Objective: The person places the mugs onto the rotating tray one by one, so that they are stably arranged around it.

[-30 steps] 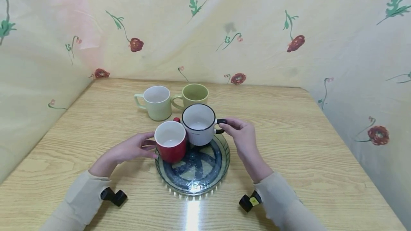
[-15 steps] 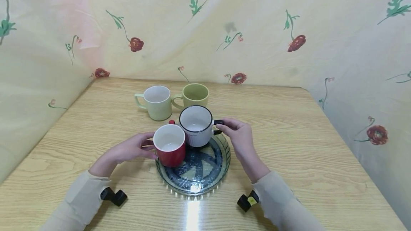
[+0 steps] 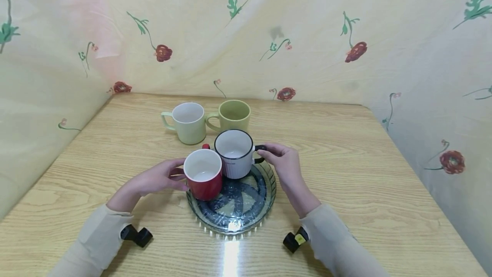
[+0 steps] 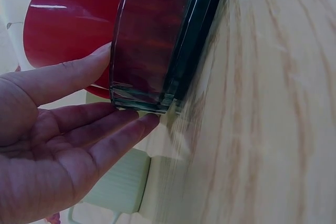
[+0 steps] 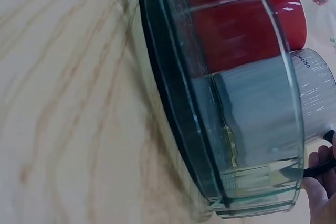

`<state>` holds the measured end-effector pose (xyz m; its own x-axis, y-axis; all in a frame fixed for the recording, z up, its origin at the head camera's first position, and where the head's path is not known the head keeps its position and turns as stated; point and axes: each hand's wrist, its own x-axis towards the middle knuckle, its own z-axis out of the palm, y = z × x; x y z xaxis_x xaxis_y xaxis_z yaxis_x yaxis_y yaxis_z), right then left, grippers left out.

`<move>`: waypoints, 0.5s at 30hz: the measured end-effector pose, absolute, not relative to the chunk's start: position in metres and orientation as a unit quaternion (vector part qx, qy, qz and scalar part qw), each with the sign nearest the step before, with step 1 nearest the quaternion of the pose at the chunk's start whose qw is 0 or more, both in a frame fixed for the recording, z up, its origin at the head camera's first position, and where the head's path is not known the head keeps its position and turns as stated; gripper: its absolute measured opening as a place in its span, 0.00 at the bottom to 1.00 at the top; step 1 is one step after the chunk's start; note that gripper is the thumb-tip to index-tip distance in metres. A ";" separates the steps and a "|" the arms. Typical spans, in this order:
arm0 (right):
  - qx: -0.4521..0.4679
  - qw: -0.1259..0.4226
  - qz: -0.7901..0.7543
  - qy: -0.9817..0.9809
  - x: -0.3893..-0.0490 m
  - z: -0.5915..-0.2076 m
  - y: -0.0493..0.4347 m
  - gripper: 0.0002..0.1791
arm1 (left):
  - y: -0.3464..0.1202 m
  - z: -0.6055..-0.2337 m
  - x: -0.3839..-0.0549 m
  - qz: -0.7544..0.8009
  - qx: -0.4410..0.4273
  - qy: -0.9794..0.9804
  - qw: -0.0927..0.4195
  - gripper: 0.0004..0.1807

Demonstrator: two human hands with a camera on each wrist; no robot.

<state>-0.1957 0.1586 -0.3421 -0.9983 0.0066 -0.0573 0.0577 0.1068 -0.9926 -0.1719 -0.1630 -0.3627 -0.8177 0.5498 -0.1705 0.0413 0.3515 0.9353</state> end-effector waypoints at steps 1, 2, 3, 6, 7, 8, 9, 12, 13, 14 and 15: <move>0.024 0.021 -0.666 0.746 -0.196 -0.342 0.159 0.07 | -0.163 -0.363 -0.172 0.537 0.187 0.787 0.237 0.40; 0.026 0.023 -0.662 0.748 -0.196 -0.343 0.159 0.09 | -0.163 -0.363 -0.172 0.537 0.187 0.788 0.237 0.40; 0.027 0.026 -0.660 0.750 -0.197 -0.343 0.159 0.12 | -0.164 -0.363 -0.171 0.538 0.186 0.787 0.238 0.40; 0.022 0.039 -0.657 0.752 -0.198 -0.344 0.161 0.18 | -0.164 -0.362 -0.171 0.542 0.178 0.785 0.241 0.40; 0.020 0.045 -0.658 0.751 -0.199 -0.344 0.161 0.18 | -0.164 -0.362 -0.171 0.540 0.181 0.786 0.240 0.40; 0.016 0.052 -0.659 0.750 -0.199 -0.344 0.162 0.18 | -0.164 -0.362 -0.171 0.541 0.180 0.785 0.241 0.40; 0.012 0.059 -0.661 0.748 -0.199 -0.344 0.163 0.18 | -0.164 -0.362 -0.171 0.542 0.180 0.785 0.242 0.40; 0.001 0.077 -0.663 0.745 -0.200 -0.342 0.166 0.20 | -0.164 -0.362 -0.171 0.542 0.185 0.783 0.243 0.40; -0.004 0.083 -0.661 0.745 -0.199 -0.341 0.166 0.21 | -0.164 -0.363 -0.171 0.542 0.186 0.783 0.242 0.40; -0.008 0.088 -0.660 0.746 -0.200 -0.341 0.167 0.22 | -0.164 -0.363 -0.171 0.543 0.187 0.782 0.243 0.40; -0.011 0.094 -0.657 0.748 -0.199 -0.339 0.167 0.24 | -0.164 -0.363 -0.171 0.541 0.189 0.783 0.242 0.40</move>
